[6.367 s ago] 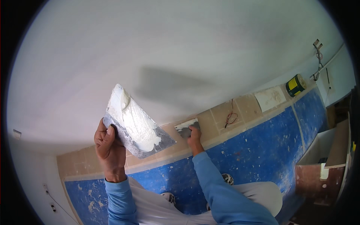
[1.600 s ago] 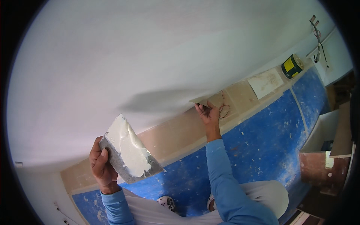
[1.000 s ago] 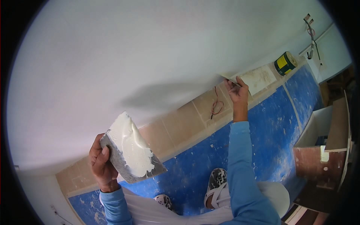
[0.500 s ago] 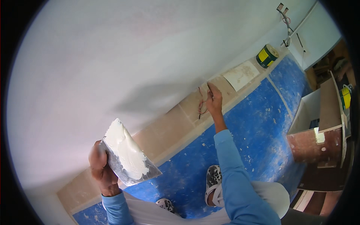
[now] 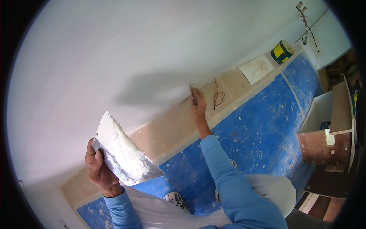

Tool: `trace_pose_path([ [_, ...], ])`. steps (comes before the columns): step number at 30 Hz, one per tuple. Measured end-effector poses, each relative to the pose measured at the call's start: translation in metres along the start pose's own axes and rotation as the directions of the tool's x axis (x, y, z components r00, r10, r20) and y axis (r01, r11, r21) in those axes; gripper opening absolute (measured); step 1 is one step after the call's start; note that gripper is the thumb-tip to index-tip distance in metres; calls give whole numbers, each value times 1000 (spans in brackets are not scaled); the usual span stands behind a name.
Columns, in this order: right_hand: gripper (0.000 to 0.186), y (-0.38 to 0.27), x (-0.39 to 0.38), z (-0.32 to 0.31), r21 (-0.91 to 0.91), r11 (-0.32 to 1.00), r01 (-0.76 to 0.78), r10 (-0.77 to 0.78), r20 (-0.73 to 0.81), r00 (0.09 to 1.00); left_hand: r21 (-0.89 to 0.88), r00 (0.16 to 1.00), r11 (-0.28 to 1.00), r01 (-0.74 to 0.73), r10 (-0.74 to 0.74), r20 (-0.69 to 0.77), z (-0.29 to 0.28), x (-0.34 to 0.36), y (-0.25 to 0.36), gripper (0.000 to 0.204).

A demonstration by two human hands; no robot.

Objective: The person applies plaster to a wall using putty knives, smoothing the compound over the surface and around electrical wire outlets.

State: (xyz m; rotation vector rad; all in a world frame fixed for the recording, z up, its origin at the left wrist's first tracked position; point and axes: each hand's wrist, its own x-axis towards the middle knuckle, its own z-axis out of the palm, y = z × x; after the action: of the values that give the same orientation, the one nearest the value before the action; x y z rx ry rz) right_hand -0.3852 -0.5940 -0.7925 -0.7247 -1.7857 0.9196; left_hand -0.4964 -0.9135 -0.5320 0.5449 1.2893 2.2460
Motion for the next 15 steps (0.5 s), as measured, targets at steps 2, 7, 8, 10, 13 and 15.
trace_pose_path([
  [2, 53, -12, -30, 30, 2, 998, -68, 68, 12, 998, -10, 1000, 1000, -12, 12, 0, -10, -2, 4, 47],
  [7, 55, -28, -76, 73, 15, 989, -149, 148, 35, 988, -60, 999, 998, -35, 34, -23, -22, -11, 17, 47],
  [8, 55, -31, -83, 80, 19, 989, -144, 143, 47, 989, -53, 999, 998, -44, 42, -23, -24, -13, 21, 47],
  [10, 54, -38, -98, 93, 34, 990, -136, 134, 67, 989, -40, 998, 997, -60, 59, -23, -28, -17, 28, 47],
  [13, 51, -54, -123, 111, 106, 980, -166, 151, 133, 979, -52, 998, 997, -49, 47, -42, -30, -21, 32, 47],
  [15, 48, -65, -136, 115, 195, 952, -236, 187, 240, 953, -104, 998, 994, -26, 31, 48, -31, -19, 30, 42],
])
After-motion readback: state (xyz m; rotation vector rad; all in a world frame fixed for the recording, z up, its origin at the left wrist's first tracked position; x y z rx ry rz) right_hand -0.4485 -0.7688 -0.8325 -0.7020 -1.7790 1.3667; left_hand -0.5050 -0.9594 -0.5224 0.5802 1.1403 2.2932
